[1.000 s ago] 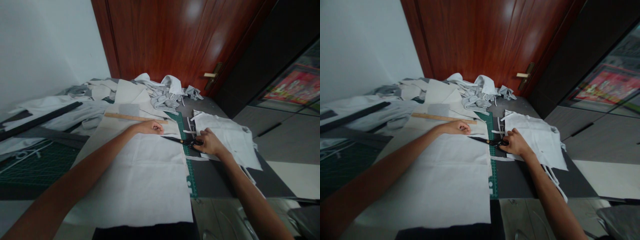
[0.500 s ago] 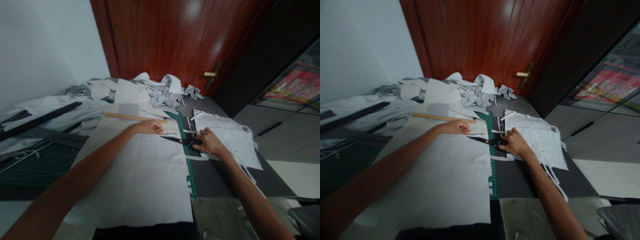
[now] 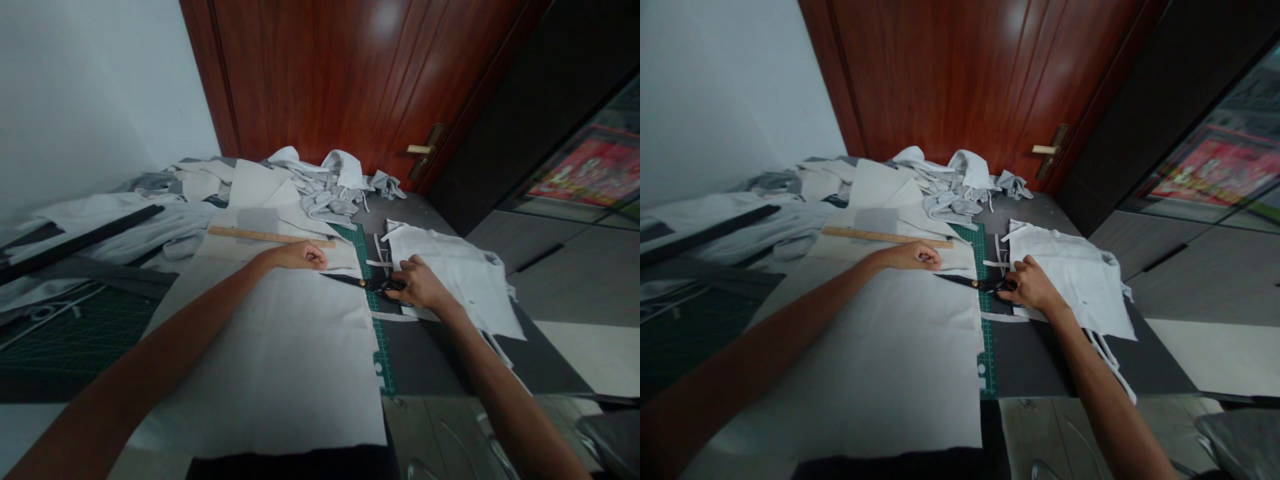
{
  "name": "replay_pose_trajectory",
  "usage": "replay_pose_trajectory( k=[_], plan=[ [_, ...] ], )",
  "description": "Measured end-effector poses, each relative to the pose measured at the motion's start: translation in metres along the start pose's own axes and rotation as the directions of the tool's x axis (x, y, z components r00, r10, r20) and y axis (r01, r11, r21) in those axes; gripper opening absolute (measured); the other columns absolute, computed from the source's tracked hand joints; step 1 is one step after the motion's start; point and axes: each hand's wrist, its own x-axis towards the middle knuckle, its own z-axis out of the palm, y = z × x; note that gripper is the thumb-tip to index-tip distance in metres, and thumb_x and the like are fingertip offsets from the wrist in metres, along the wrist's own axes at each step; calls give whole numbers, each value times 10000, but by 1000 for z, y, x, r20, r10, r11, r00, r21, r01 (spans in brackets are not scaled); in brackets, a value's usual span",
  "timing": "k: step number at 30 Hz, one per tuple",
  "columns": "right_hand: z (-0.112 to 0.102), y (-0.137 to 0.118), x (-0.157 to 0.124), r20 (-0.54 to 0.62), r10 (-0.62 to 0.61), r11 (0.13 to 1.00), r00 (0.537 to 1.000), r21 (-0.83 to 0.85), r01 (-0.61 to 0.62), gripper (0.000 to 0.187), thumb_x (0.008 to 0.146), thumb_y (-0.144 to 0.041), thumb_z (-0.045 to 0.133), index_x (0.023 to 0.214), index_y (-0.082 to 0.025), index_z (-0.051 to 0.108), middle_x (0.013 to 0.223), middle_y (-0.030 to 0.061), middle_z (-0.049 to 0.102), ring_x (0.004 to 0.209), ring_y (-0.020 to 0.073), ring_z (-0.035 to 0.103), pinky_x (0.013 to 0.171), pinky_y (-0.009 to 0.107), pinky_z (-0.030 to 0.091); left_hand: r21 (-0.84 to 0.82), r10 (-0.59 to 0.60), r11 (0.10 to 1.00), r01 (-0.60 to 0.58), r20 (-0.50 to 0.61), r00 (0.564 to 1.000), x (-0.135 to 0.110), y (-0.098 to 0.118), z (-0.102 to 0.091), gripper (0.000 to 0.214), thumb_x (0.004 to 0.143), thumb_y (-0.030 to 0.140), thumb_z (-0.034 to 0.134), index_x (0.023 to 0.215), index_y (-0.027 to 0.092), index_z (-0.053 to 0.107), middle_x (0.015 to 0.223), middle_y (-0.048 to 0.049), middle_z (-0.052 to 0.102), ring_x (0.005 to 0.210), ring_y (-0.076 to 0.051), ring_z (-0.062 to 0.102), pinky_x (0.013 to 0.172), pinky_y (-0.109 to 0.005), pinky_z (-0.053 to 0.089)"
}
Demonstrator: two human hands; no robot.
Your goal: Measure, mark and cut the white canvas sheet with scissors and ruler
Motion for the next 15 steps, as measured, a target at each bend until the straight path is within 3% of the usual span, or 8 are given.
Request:
replay_pose_trajectory(
  k=[15],
  plan=[
    [0,0,-1,-5,9,1000,1000,6,-9,446,917,-568,630,731,-177,736,688,78,609,694,214,489,765,380,301,13,-15,1000,15,-17,1000,-2,5,-1,470,814,574,738,898,113,766,808,-42,677,691,-124,521,638,-230,350]
  ],
)
